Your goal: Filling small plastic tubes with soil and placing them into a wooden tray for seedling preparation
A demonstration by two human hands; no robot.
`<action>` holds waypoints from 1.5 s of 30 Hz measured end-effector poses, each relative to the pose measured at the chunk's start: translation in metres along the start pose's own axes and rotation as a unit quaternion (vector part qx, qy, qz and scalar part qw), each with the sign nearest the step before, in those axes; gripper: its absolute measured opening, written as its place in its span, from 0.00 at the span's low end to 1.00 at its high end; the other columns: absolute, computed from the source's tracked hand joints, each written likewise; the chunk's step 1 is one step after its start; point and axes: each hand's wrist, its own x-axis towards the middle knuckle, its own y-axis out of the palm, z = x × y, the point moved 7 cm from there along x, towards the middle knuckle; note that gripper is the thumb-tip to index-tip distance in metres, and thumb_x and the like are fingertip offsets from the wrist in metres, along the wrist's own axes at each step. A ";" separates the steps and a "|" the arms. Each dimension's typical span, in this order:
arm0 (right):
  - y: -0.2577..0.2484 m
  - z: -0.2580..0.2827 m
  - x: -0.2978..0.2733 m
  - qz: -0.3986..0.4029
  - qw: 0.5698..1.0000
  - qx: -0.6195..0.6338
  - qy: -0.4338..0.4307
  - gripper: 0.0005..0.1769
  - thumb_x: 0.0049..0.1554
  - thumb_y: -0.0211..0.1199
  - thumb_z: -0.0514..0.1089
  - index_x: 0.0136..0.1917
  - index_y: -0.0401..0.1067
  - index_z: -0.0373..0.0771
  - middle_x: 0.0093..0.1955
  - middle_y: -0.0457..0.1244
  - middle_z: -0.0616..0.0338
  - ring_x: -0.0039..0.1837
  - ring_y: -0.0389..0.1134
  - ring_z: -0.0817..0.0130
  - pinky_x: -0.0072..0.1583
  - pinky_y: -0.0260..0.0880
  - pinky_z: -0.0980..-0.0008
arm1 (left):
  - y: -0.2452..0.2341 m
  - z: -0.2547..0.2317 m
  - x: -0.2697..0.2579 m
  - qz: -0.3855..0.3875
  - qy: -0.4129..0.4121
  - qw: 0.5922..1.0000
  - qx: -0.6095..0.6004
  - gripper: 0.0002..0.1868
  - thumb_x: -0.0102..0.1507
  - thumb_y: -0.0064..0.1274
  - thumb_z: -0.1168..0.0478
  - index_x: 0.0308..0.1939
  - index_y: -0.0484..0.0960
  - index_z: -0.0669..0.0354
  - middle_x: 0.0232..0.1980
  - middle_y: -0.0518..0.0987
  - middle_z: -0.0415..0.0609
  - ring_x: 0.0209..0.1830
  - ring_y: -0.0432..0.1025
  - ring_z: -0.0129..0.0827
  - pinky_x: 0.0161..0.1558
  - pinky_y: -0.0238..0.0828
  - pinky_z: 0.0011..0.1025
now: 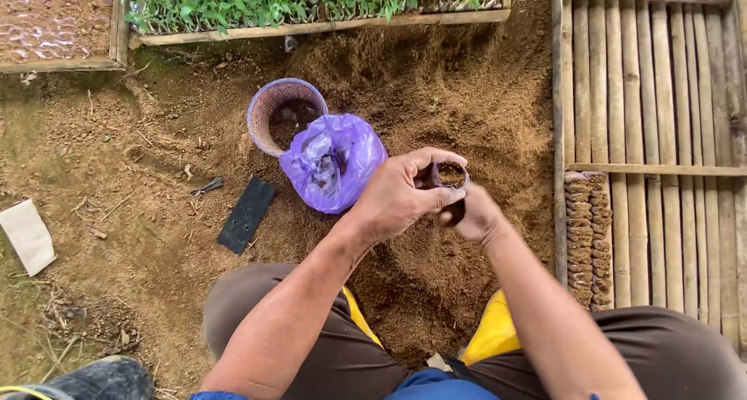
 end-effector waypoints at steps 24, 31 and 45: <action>0.082 0.134 -0.159 -0.027 0.952 0.049 -0.300 0.25 0.67 0.53 0.51 0.30 0.63 0.41 0.24 0.55 0.58 0.25 0.58 0.71 0.27 0.56 0.78 | 0.047 0.030 -0.007 0.026 -0.037 0.991 0.127 0.17 0.55 0.70 0.65 0.46 0.85 0.62 0.37 0.84 0.58 0.37 0.76 0.38 0.42 0.78 0.36; 0.077 0.133 -0.150 -0.023 0.945 0.033 -0.326 0.26 0.67 0.54 0.49 0.28 0.62 0.40 0.26 0.57 0.52 0.28 0.65 0.61 0.30 0.63 0.71 | 0.043 0.042 -0.002 0.016 -0.018 0.994 0.103 0.14 0.55 0.70 0.64 0.42 0.84 0.61 0.35 0.84 0.54 0.37 0.75 0.33 0.42 0.77 0.33; 0.104 0.164 -0.206 -0.013 0.851 -0.387 -0.356 0.12 0.62 0.52 0.33 0.48 0.78 0.31 0.28 0.61 0.49 0.27 0.56 0.70 0.29 0.58 0.74 | 0.036 0.034 -0.004 0.030 -0.007 0.998 0.054 0.16 0.57 0.68 0.65 0.49 0.85 0.61 0.44 0.86 0.54 0.45 0.78 0.35 0.54 0.77 0.36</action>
